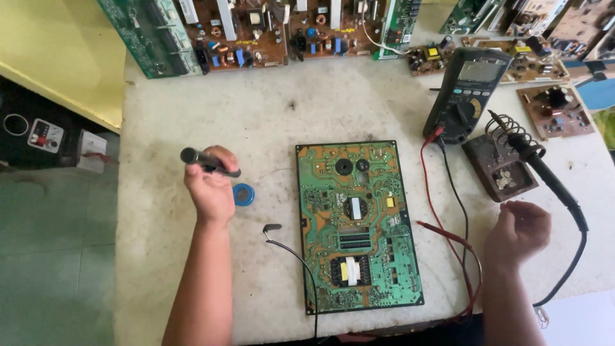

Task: Desoldering electronic components from a printed circuit board using a soldering iron and a manual desoldering pump.

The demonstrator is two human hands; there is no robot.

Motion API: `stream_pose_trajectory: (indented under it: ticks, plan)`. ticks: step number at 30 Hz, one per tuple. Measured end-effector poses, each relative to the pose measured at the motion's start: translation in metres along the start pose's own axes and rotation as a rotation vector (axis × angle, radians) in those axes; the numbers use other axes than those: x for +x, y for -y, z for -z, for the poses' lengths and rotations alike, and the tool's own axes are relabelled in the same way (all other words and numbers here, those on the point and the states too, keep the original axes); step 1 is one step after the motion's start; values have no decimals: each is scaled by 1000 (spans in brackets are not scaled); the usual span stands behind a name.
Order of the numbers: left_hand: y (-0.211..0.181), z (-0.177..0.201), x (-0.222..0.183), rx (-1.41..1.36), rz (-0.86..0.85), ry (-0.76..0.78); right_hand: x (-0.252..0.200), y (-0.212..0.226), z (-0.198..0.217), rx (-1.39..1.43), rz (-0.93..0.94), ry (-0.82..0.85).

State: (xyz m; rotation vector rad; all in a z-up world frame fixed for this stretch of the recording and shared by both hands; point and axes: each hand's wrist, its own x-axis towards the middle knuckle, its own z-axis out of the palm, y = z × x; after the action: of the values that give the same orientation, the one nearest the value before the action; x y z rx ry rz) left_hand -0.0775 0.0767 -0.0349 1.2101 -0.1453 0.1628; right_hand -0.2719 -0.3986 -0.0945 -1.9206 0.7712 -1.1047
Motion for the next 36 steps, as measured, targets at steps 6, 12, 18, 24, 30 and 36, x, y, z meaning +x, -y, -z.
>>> stream_pose_trajectory:
  ticks: [6,12,18,24,30,36]
  plan:
    - [-8,20,-45,-67,-20,-138,1,-11,1,-7,49,-9]
    - [-16,24,-55,-70,19,-173,3,-17,3,-100,8,-19]
    - [-19,32,-57,-176,-28,-80,3,-15,4,-139,-43,-2]
    - [-14,33,-56,-103,-10,-180,5,-20,4,-133,-16,7]
    - [-18,31,-55,-127,88,-205,4,-19,3,-105,-18,2]
    - [-32,29,-53,-108,154,-228,4,-21,3,-82,10,-13]
